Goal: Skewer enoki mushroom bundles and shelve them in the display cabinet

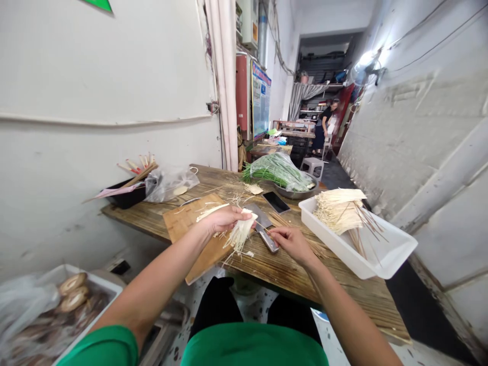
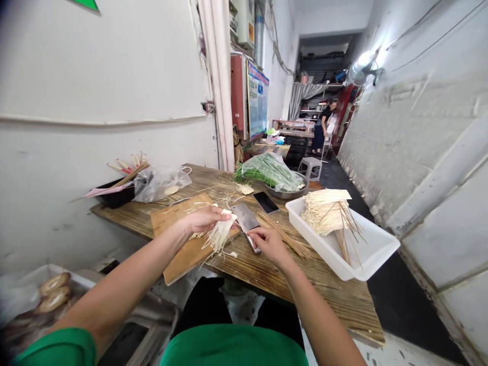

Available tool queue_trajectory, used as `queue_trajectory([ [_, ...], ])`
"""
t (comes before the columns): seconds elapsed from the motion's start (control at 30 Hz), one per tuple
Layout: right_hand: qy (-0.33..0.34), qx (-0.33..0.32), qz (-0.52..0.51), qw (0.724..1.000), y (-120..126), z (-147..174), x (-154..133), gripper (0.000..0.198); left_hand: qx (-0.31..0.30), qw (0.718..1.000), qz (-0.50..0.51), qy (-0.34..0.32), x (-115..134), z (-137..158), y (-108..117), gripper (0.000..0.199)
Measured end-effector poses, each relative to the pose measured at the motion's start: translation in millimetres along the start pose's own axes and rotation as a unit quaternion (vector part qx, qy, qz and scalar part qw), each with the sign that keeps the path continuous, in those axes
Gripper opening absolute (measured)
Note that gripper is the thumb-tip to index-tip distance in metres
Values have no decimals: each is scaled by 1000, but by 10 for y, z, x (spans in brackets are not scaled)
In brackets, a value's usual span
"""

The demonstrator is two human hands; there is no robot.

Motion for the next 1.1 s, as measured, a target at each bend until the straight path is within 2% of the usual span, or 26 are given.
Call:
queue_trajectory([
  [0.2, 8, 26, -9, 1000, -22, -19, 29, 30, -6, 1000, 2, -3, -2, -52, 24, 34],
  [0.37, 9, 19, -14, 1000, -73, -17, 19, 31, -20, 1000, -4, -3, 11, 19, 40, 35],
  [0.57, 19, 17, -9, 1000, -66, -19, 19, 32, -9, 996, 18, -90, 150, 104, 99, 37],
  [0.87, -11, 20, -68, 997, -101, 17, 70, 31, -4, 998, -10, -66, 65, 31, 37, 43],
  [0.93, -29, 45, -74, 996, 1, -21, 158, 33, 43, 992, -25, -116, 193, -1, 178, 48],
  [0.97, -42, 58, -77, 994, 66, -43, 227, 34, 89, 983, -43, -156, 287, -1, 315, 50],
  [1.03, -71, 81, -81, 991, 192, -77, 398, 37, 201, 946, -108, -229, 452, 53, 652, 50],
  [1.1, -104, 93, -91, 986, 279, -92, 580, 41, 295, 898, -194, -262, 503, 130, 958, 47],
])
Point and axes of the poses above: each hand's wrist, its own z-axis away from the middle knuckle, its own y-axis out of the back of the hand, x = y × z, the point moved 10 cm from there along -z, towards the middle knuckle, and after that the axes turned 14 degrees about x, right-handed, at the moved point
